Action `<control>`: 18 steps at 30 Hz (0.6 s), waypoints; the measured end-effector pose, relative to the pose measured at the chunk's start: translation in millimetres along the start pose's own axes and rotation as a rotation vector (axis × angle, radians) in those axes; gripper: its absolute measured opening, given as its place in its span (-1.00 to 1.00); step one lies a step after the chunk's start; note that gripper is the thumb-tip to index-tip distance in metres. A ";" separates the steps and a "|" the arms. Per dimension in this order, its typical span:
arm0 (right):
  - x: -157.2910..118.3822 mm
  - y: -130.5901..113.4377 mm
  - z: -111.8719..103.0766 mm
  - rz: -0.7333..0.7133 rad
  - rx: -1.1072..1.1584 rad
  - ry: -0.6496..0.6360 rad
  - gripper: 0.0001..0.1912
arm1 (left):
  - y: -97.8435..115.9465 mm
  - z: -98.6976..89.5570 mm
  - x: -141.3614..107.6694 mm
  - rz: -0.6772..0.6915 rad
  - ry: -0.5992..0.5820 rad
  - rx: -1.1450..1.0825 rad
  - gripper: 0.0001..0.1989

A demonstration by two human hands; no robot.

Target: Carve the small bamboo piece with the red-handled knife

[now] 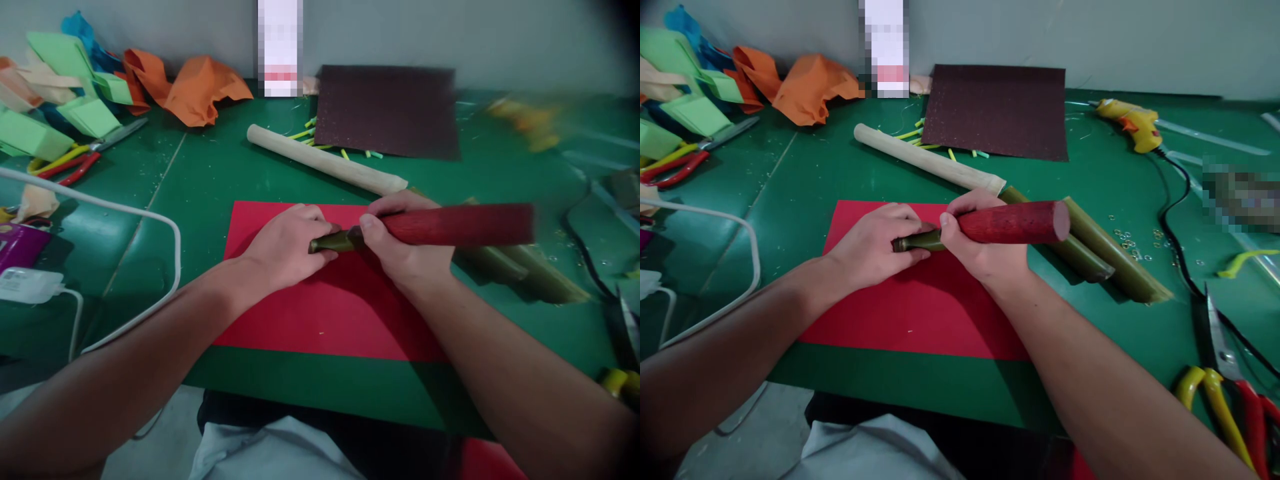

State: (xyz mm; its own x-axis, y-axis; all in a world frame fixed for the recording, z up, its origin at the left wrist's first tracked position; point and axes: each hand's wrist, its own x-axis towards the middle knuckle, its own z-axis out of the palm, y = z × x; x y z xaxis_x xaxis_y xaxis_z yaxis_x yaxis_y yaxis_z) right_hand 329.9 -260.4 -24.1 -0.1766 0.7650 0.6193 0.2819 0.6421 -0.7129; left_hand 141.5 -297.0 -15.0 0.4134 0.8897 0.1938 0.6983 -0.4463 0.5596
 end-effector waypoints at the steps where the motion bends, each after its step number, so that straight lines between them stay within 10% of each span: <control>1: -0.1 0.3 -0.4 0.000 -0.002 -0.012 -0.91 | 0.0 -0.2 0.1 0.000 0.002 -0.003 -0.75; 18: -3.8 3.6 5.3 -0.050 0.024 0.085 -0.93 | 2.0 -0.5 -0.4 -0.047 -0.010 0.013 -0.73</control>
State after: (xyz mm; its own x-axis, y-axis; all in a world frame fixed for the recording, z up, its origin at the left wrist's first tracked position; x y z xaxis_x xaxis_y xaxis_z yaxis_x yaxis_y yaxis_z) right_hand 326.6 -260.7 -30.7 -0.1092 0.7261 0.6789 0.2516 0.6810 -0.6878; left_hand 142.4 -298.3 -13.5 0.3854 0.9089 0.1591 0.7250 -0.4049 0.5572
